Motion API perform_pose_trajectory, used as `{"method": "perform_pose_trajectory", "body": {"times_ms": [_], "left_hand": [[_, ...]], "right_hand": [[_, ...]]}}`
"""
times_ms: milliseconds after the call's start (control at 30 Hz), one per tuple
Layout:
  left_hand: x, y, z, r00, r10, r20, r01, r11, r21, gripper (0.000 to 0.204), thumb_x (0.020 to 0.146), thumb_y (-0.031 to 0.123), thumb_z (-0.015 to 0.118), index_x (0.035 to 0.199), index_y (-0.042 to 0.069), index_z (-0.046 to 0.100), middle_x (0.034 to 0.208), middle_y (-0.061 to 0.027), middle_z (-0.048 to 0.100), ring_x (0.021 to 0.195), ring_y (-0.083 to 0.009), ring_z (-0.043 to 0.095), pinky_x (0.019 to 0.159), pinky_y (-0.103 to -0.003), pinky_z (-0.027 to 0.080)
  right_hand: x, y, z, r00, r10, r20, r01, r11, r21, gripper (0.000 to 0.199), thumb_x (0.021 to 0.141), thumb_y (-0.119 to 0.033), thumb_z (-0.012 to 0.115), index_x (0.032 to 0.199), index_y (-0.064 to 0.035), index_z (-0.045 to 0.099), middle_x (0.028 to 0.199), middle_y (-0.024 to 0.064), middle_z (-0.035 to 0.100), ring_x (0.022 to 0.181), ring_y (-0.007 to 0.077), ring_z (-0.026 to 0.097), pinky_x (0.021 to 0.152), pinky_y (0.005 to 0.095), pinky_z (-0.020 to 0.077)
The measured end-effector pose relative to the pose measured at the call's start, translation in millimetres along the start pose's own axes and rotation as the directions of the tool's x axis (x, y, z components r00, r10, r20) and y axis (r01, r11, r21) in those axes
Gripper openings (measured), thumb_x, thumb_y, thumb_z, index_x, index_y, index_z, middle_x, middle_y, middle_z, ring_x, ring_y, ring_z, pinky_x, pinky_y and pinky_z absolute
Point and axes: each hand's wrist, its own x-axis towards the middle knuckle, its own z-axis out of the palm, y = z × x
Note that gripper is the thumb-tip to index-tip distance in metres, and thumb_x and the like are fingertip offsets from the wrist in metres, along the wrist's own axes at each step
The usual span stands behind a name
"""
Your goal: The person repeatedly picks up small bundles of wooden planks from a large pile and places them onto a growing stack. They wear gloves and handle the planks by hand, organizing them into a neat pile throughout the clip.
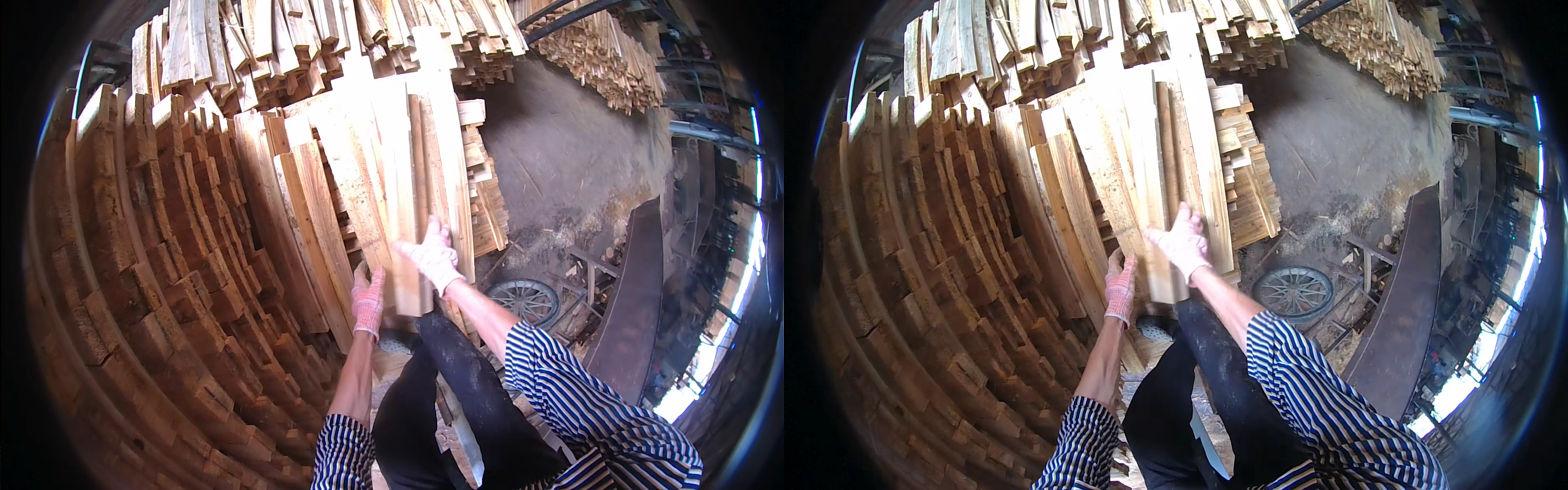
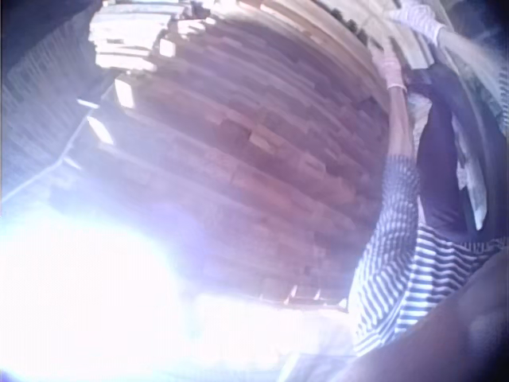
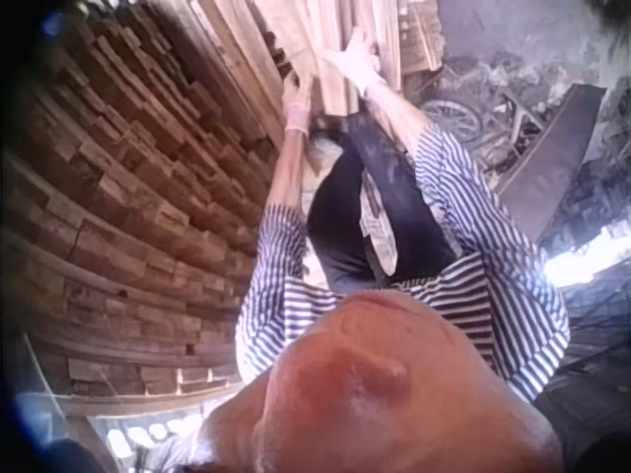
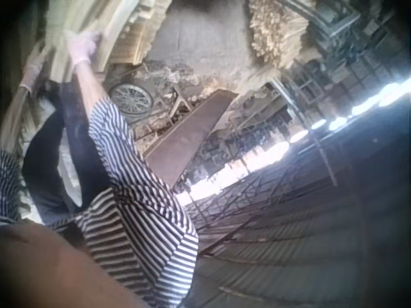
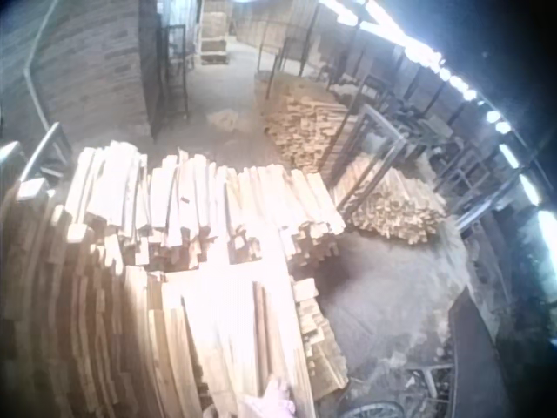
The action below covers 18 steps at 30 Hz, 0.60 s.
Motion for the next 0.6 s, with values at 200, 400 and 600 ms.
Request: {"method": "perform_pose_trajectory", "body": {"times_ms": [200,400,600], "left_hand": [[21,-8,-3,0.994,-0.103,0.047,0.112,0.955,-0.275,0.089,0.093,0.059,0.064,0.149,-0.004,0.038,0.142,-0.0195,0.054,0.134,-0.0273,0.048,0.113,-0.038,0.036],[32,-1,-12,0.906,-0.057,0.42,0.251,0.87,-0.424,0.073,0.095,0.051,0.066,0.146,0.001,0.05,0.145,-0.0083,0.054,0.131,-0.0194,0.05,0.115,-0.034,0.035],[28,-3,-10,0.925,-0.003,0.38,0.282,0.675,-0.682,0.07,0.094,0.045,0.068,0.147,0.003,0.048,0.139,-0.0109,0.058,0.128,-0.0236,0.054,0.113,-0.038,0.04]], "right_hand": [[-6,-4,19,0.986,-0.15,-0.068,0.133,0.968,-0.211,0.118,0.071,-0.056,0.084,0.155,-0.0016,0.022,0.154,0.0326,0.028,0.143,0.0489,0.031,0.117,0.0522,0.032],[22,18,5,0.992,-0.124,-0.001,0.124,0.989,-0.083,0.127,0.068,-0.058,0.086,0.157,0.0016,0.019,0.156,0.0295,0.03,0.148,0.0408,0.028,0.121,0.0466,0.0283],[14,10,-3,0.977,-0.192,0.095,0.193,0.981,-0.011,0.119,0.069,-0.057,0.086,0.154,0.0014,0.028,0.156,0.0276,0.031,0.147,0.0399,0.029,0.121,0.0465,0.0287]]}}
